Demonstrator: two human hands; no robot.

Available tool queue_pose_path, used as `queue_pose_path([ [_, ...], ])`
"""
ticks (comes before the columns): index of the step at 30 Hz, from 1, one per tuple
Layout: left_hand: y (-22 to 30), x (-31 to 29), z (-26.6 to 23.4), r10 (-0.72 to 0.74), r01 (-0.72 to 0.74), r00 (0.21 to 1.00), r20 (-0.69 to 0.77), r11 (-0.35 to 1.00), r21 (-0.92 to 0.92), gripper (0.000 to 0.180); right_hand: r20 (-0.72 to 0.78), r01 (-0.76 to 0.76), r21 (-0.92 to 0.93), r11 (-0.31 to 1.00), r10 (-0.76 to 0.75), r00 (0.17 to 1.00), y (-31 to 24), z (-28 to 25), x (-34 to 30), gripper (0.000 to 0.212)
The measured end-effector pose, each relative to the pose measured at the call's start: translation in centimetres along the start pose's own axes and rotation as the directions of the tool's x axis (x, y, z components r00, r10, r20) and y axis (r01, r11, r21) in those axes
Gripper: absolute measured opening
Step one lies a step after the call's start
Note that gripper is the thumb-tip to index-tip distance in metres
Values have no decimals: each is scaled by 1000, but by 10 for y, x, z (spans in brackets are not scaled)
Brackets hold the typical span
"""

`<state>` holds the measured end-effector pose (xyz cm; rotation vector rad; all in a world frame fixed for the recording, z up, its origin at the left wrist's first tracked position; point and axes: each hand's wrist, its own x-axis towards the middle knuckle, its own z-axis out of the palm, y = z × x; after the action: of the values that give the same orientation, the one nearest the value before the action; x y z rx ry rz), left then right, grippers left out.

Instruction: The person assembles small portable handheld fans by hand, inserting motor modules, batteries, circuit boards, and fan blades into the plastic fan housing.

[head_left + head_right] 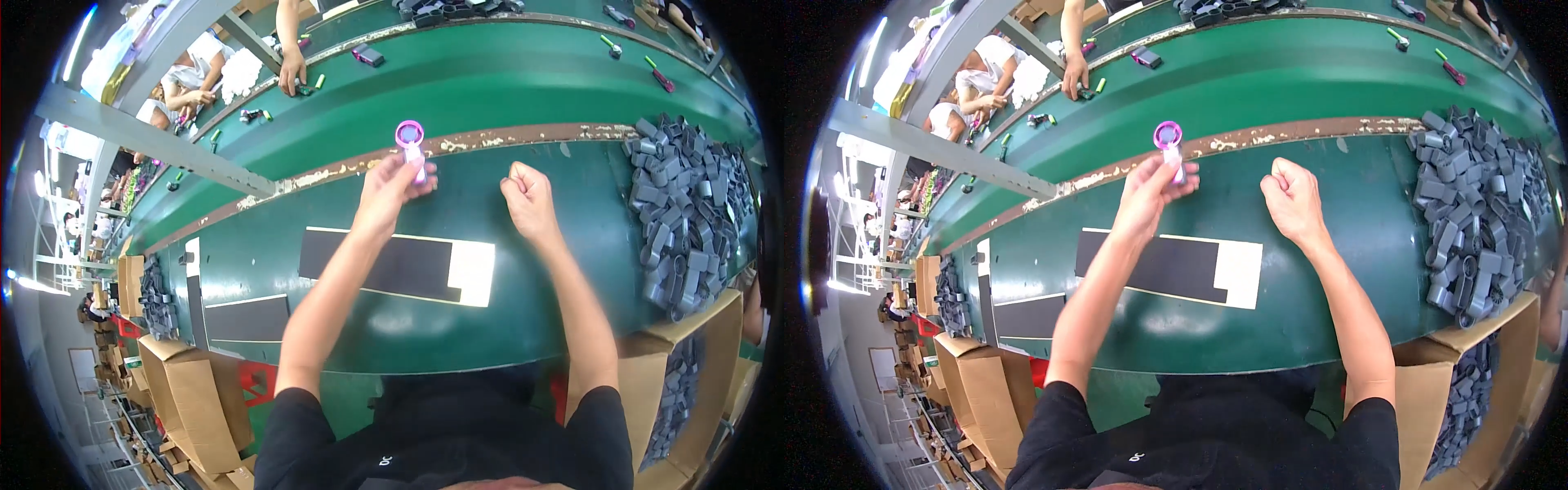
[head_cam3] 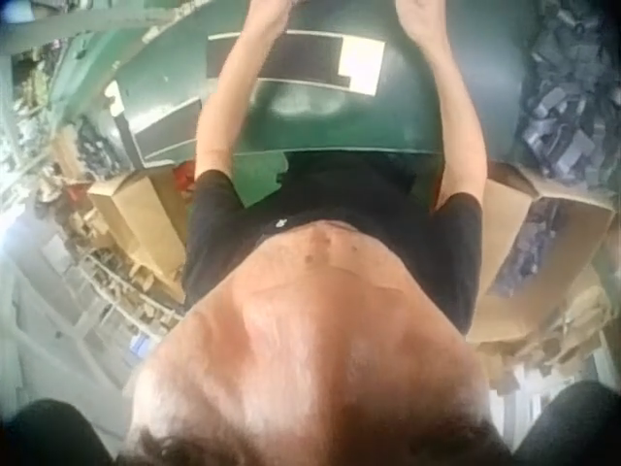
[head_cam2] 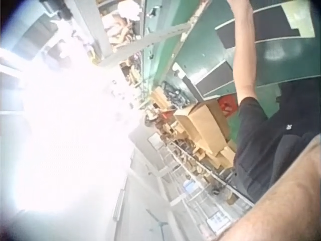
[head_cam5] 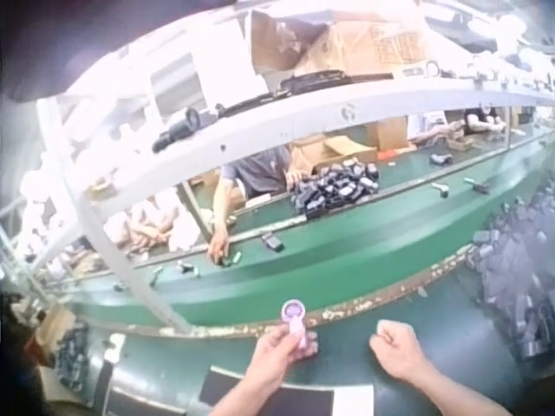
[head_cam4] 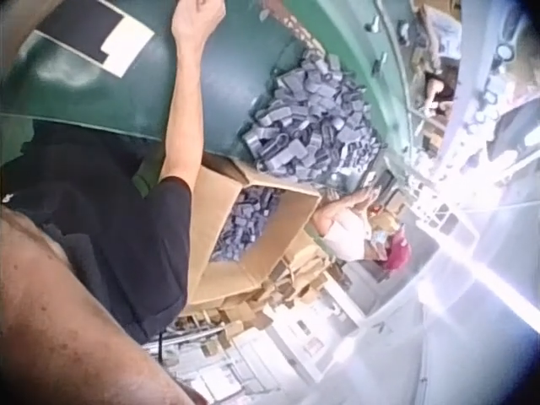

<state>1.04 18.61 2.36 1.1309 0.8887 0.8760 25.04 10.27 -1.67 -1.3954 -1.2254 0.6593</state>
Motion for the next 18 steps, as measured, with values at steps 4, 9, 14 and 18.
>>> queue_pose_path([
  [4, -1, 122, 5, 122, -87, 988, -93, 945, 315, 36, 48, 31, -60, 998, -28, 998, 27, 12, 2, 26],
  [9, 10, 239, 15, 371, 69, 898, -235, 408, 910, 53, 125, -36, 327, 944, -5, 992, 38, 10, 6, 16],
  [14, 0, 307, 41, 370, 134, 912, -177, 139, 981, 63, 123, -61, 503, 862, -2, 992, 42, 8, 1, 17],
  [18, -28, 300, 65, 429, -47, 902, 56, -30, 998, 52, 103, -19, 270, 963, -9, 995, 42, 1, 2, 29],
])
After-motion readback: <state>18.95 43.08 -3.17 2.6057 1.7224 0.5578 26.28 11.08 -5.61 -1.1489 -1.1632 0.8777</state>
